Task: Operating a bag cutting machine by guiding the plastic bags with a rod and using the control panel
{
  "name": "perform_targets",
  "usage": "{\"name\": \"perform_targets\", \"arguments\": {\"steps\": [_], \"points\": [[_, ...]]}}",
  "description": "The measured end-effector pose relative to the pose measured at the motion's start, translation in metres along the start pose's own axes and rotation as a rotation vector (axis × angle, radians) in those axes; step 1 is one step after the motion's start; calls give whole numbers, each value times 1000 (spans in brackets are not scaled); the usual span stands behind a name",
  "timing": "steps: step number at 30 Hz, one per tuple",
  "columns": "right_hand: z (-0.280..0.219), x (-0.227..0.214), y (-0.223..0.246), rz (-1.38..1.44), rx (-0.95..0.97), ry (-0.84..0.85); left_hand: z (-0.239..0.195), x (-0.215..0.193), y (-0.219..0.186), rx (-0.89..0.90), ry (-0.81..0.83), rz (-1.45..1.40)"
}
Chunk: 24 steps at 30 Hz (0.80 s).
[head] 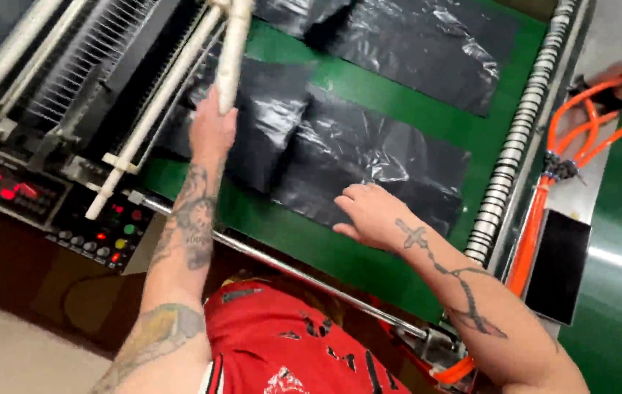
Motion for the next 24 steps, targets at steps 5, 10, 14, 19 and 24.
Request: {"name": "perform_targets", "arguments": {"steps": [5, 10, 14, 19, 24], "points": [[-8, -59, 21, -35, -97, -338, -21, 136, -115, -94, 258, -464], [-9, -26, 2, -169, 28, -197, -108, 321, -202, -82, 510, -696], [-17, -9, 1, -36, 106, 89, -137, 341, -276, -27, 712, -923], [-17, -12, 6, 3, 79, 111, -111, 243, -224, -119, 783, -934], [-18, -11, 2, 28, 112, 238, -98, 61, -99, 84, 518, -461]]}}
Point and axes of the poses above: each hand's wrist, its own z-axis towards the middle knuckle, its own x-axis out of the palm, y = z × x, the point moved 10 cm from there along z, towards the middle knuckle, and after that the axes turned 1 degree about -z, right-handed, at the moved point
